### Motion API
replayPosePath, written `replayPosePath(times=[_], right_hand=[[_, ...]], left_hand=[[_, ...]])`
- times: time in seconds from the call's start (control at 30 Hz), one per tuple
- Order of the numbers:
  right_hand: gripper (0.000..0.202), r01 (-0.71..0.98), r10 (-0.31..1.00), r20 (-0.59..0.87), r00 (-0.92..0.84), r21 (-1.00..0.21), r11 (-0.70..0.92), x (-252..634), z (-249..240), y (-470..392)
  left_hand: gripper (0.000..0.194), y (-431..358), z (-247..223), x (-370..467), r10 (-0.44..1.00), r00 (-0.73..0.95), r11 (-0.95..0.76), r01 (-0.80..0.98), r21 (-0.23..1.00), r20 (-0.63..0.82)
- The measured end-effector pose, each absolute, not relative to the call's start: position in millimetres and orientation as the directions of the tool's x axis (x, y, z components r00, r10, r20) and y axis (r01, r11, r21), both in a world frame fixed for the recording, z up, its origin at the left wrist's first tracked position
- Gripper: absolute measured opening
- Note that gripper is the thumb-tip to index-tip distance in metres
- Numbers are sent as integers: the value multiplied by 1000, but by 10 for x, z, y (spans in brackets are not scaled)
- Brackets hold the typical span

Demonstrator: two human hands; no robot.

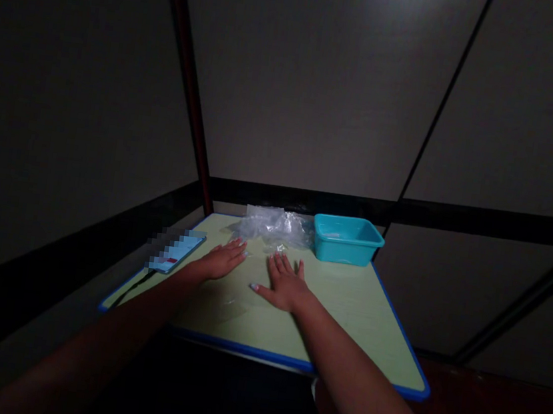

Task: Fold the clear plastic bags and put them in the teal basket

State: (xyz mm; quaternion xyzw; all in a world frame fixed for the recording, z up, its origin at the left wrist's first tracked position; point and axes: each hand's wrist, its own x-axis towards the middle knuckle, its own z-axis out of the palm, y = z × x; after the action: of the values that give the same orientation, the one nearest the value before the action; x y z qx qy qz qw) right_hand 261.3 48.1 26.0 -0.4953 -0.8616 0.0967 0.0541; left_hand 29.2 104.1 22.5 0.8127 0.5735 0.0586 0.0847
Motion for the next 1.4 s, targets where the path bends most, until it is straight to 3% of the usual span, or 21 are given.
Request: replayPosePath(times=[0.33,0.67,0.8,0.9,1.0,1.2,1.33,1.4], right_hand=[[103,769,786,-37,-617,-238,593,2391,213,627],[96,725,746,-51,-664,-290,625,2488,199,581],[88,722,758,-41,-651,-340,602,2519,264,576],[79,727,796,15,-605,-397,560,2606,311,619],[74,735,830,68,-553,-428,525,2713,324,692],[72,744,840,54,-540,-436,506,2777,319,740],[76,751,829,8,-559,-418,510,2806,325,750],[84,766,827,-46,-560,-408,496,2845,311,772]], left_hand=[[57,1212,58,433,874,485,-471,859,203,-24],[64,1247,119,191,921,378,-366,923,118,-93],[63,1220,184,164,959,283,-284,954,93,26],[59,1204,223,175,932,305,-330,938,110,196],[55,1174,234,198,908,352,-390,909,149,228],[62,1064,279,200,907,413,-421,893,159,82],[89,1022,317,155,868,460,-445,888,117,-186],[100,1019,311,130,870,430,-419,903,96,-242]])
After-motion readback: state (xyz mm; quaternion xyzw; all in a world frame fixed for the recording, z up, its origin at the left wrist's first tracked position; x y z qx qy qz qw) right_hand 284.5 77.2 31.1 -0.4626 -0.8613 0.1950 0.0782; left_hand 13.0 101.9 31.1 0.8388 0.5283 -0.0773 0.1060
